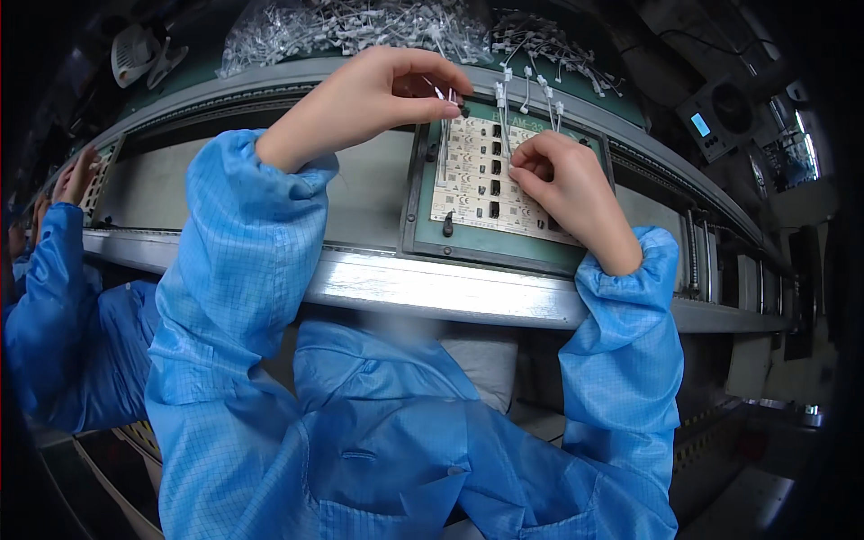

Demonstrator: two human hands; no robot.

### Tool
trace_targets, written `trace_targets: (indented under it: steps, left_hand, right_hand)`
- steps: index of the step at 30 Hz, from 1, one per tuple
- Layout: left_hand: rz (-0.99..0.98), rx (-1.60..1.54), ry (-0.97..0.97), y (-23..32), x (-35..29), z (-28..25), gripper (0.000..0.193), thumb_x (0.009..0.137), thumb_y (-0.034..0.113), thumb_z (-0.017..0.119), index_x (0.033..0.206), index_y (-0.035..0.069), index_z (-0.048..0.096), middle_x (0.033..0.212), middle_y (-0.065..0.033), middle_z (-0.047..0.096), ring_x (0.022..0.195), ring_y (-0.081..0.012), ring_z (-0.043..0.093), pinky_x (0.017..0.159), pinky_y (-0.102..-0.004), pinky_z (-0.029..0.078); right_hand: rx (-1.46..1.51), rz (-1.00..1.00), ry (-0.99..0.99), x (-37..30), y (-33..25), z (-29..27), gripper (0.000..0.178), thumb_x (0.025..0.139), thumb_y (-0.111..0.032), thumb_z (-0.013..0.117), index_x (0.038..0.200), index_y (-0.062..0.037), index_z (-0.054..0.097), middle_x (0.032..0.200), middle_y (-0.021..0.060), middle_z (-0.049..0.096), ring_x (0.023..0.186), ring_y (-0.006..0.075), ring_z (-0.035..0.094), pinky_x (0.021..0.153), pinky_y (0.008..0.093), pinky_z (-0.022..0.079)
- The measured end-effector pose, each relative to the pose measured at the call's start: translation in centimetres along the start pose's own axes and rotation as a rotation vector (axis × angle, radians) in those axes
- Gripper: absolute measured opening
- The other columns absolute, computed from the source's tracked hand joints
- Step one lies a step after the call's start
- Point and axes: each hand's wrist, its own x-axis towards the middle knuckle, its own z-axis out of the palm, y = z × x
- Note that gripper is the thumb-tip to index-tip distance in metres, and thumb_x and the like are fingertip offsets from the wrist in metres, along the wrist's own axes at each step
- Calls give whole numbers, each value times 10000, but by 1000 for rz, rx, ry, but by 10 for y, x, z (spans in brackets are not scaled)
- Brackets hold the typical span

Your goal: Manually plugging wires and components into a circuit board on an assembly line.

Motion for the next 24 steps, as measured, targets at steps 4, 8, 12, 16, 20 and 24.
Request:
trace_targets:
  steps: [4,8,12,16,20,24]
  left_hand:
    - [196,346,14,1,-6,-10,246,950,147,668,1161,29,707,1012,-59,727,918,-129,681,819,-270,552]
    - [286,389,76,-2,-10,-11,218,959,146,655,1127,24,722,963,-73,737,879,-147,695,801,-281,560]
    - [336,537,73,-2,-6,-6,195,947,116,663,1102,6,704,960,-74,730,876,-155,695,792,-281,560]
    - [921,598,195,-9,0,-6,125,914,128,674,962,18,638,761,-119,672,678,-239,670,615,-341,517]
    - [388,552,101,15,-14,8,93,895,103,659,926,36,602,769,-132,662,709,-315,663,645,-384,515]
    - [487,655,43,2,-15,10,95,882,108,652,933,60,587,769,-119,643,738,-325,643,690,-407,492]
  right_hand:
    - [34,43,-55,1,4,0,124,882,-52,690,967,37,674,880,107,668,783,180,651,725,296,528]
    - [54,72,-53,1,-1,0,132,898,-63,686,984,37,673,882,103,674,801,155,651,733,280,522]
    - [54,144,-79,-1,1,0,132,893,-51,688,986,40,669,860,89,683,786,134,641,724,266,513]
    - [11,122,-67,-1,0,1,129,897,-52,684,987,40,672,855,83,688,778,127,638,717,254,509]
    - [31,174,-81,-1,2,0,129,899,-55,684,990,36,676,858,76,692,777,126,636,715,254,504]
    - [86,184,-82,-1,4,1,140,897,-62,692,999,34,684,856,64,692,767,107,611,696,251,491]
